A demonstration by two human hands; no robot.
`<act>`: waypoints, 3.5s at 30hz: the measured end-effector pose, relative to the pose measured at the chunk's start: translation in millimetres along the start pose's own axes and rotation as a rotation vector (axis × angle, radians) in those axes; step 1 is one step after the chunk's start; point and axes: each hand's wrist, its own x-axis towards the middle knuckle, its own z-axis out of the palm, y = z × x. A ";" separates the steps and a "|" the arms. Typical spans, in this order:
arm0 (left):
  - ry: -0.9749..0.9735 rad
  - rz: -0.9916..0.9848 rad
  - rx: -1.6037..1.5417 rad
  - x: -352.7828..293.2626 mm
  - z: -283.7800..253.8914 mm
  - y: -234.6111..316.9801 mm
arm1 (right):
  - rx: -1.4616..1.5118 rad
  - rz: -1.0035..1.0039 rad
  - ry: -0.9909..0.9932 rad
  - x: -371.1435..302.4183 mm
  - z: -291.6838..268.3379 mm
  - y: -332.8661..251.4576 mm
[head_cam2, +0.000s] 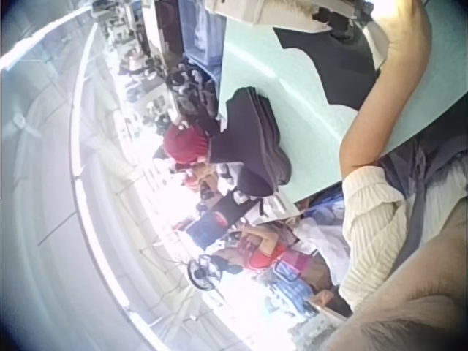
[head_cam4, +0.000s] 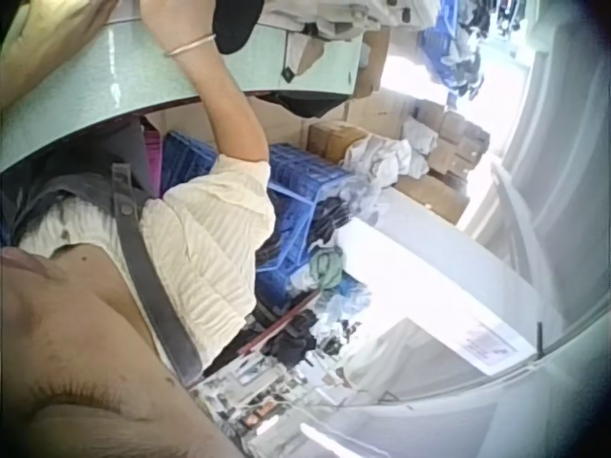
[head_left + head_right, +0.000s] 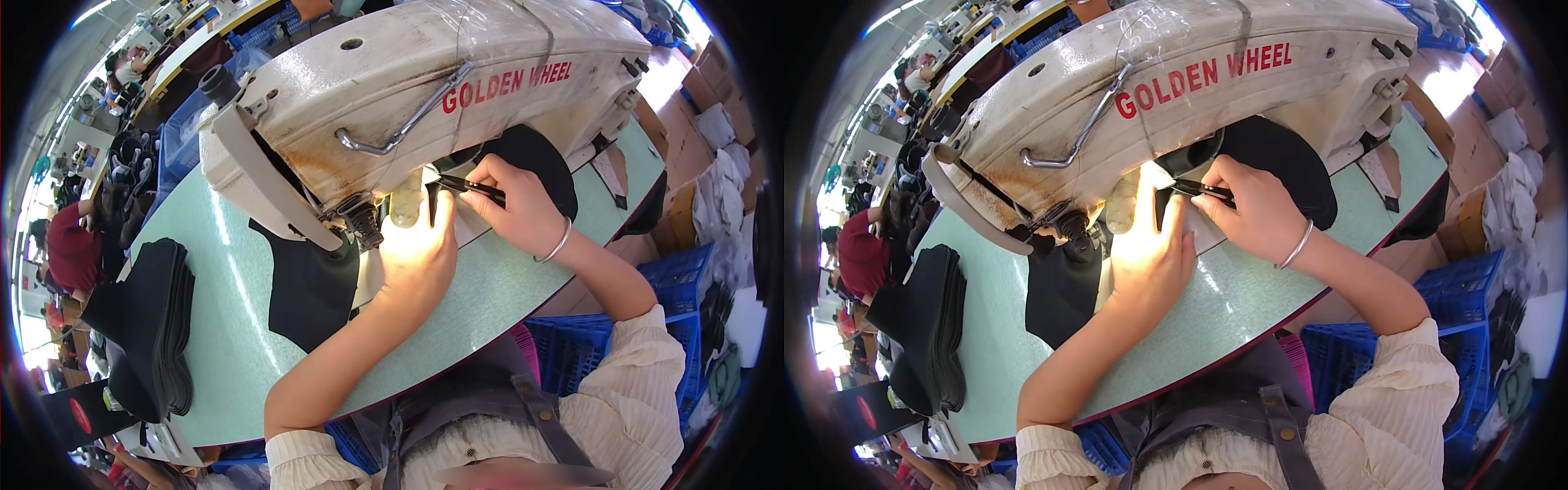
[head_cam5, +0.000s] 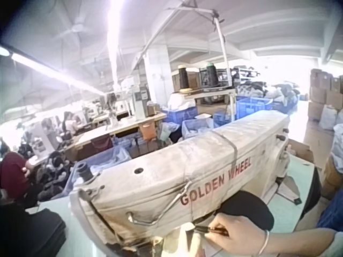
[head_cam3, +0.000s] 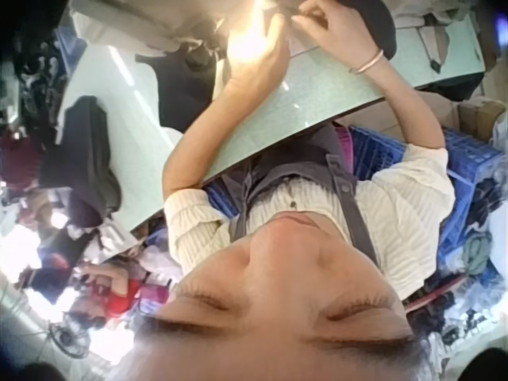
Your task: The person sews fabric pieces together using a sewing machine and trims loose threads with thread snips.
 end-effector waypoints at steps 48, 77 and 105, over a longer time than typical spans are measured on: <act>0.096 -0.413 -0.336 123.5 44.0 -253.9 | -0.989 -0.276 -0.539 159.0 29.0 127.6; 0.492 -0.909 -1.445 -157.9 -181.9 -44.7 | -0.259 -0.822 -0.106 -59.3 32.0 -85.5; 0.101 -0.696 -1.715 -194.4 -183.5 -8.3 | 0.316 -0.903 -0.345 -12.5 83.4 -143.2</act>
